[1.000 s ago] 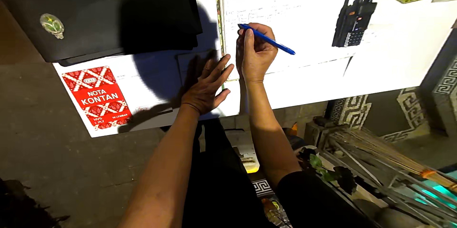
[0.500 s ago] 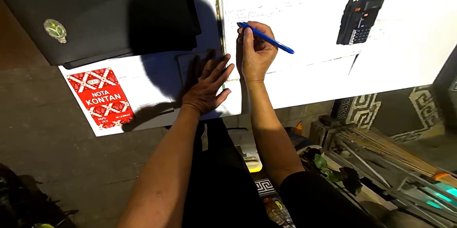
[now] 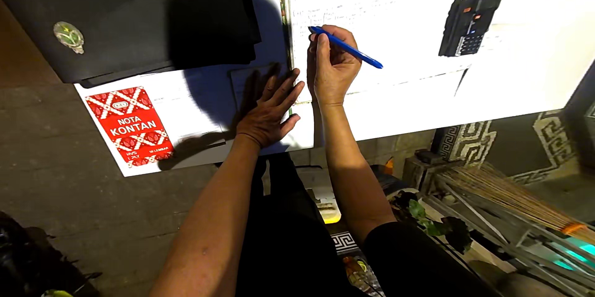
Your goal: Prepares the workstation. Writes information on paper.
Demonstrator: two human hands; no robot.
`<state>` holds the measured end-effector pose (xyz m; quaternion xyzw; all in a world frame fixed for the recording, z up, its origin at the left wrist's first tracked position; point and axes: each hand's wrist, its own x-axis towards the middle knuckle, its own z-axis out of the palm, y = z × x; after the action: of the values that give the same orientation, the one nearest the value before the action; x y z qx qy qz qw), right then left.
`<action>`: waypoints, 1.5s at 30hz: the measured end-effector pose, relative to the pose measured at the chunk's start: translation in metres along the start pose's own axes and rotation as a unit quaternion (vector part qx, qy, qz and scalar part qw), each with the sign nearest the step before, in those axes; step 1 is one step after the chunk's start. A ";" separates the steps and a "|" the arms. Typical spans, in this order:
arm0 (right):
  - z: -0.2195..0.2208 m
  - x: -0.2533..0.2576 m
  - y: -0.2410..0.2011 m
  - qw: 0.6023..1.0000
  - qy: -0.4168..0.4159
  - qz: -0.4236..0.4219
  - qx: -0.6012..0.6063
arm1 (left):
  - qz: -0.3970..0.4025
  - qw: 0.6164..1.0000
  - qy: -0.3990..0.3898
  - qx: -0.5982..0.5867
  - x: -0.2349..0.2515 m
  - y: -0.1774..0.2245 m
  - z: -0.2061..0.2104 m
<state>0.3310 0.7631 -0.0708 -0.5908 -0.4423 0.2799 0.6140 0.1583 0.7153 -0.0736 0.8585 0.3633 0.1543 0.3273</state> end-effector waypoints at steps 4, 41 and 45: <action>0.001 0.000 0.003 1.000 0.003 -0.001 0.009 | -0.002 1.000 0.004 0.006 -0.001 0.000 0.001; 0.000 0.000 0.003 1.000 0.008 -0.007 -0.005 | 0.003 1.000 0.020 0.019 -0.001 0.000 0.001; 0.000 0.000 0.002 1.000 0.018 -0.014 -0.008 | 0.007 1.000 0.023 0.014 -0.001 -0.001 0.002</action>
<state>0.3312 0.7630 -0.0725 -0.5945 -0.4416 0.2565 0.6211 0.1581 0.7138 -0.0755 0.8619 0.3671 0.1712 0.3052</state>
